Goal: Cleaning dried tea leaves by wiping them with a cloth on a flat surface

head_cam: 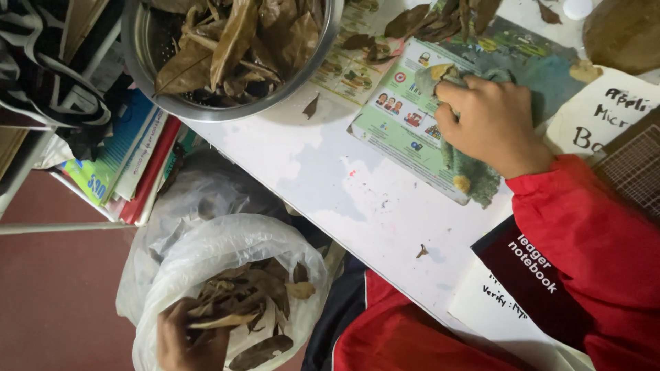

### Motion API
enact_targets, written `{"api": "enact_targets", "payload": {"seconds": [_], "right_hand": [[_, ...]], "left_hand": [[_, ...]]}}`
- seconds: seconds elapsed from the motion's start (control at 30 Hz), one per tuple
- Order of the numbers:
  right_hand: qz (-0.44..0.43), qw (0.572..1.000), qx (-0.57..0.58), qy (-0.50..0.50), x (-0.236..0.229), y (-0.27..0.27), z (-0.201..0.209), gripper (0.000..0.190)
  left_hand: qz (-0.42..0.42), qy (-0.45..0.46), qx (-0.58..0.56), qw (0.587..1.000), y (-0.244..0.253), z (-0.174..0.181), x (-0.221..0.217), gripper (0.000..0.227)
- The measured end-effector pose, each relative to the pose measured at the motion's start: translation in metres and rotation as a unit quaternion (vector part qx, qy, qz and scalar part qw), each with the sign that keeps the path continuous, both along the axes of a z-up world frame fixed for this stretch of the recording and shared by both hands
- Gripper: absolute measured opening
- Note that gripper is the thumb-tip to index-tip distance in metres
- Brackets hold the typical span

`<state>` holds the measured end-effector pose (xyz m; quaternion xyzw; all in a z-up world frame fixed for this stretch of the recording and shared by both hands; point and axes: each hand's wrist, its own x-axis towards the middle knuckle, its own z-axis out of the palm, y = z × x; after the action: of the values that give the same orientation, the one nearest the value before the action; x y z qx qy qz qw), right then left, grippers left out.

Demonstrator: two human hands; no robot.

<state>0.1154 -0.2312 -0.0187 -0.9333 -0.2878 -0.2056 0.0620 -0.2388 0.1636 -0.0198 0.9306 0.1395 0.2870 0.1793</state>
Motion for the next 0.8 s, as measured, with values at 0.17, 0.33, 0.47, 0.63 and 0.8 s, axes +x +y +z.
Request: {"api": "enact_targets", "payload": {"seconds": [0.17, 0.33, 0.47, 0.63, 0.8], "right_hand": [[0.014, 0.999, 0.004, -0.034, 0.002, 0.001, 0.002, 0.015], [0.018, 1.0, 0.007, -0.006, 0.002, 0.001, 0.004, 0.017], [0.022, 1.0, 0.013, -0.004, 0.002, 0.001, 0.007, 0.018], [0.054, 0.992, 0.012, 0.11, 0.007, -0.007, 0.027, 0.017], [-0.042, 0.968, 0.187, 0.165, 0.03, -0.042, 0.008, 0.026]], "left_hand": [[-0.001, 0.048, -0.055, 0.997, 0.013, 0.043, 0.013, 0.053], [0.01, 0.083, -0.124, 0.989, 0.038, 0.063, 0.028, 0.055], [-0.008, 0.079, -0.166, 0.983, -0.016, 0.115, 0.08, 0.081], [-0.509, -0.247, -0.324, 0.758, -0.062, 0.099, 0.208, 0.04], [-0.511, -0.283, -0.258, 0.77, -0.133, 0.084, 0.341, 0.08]]}}
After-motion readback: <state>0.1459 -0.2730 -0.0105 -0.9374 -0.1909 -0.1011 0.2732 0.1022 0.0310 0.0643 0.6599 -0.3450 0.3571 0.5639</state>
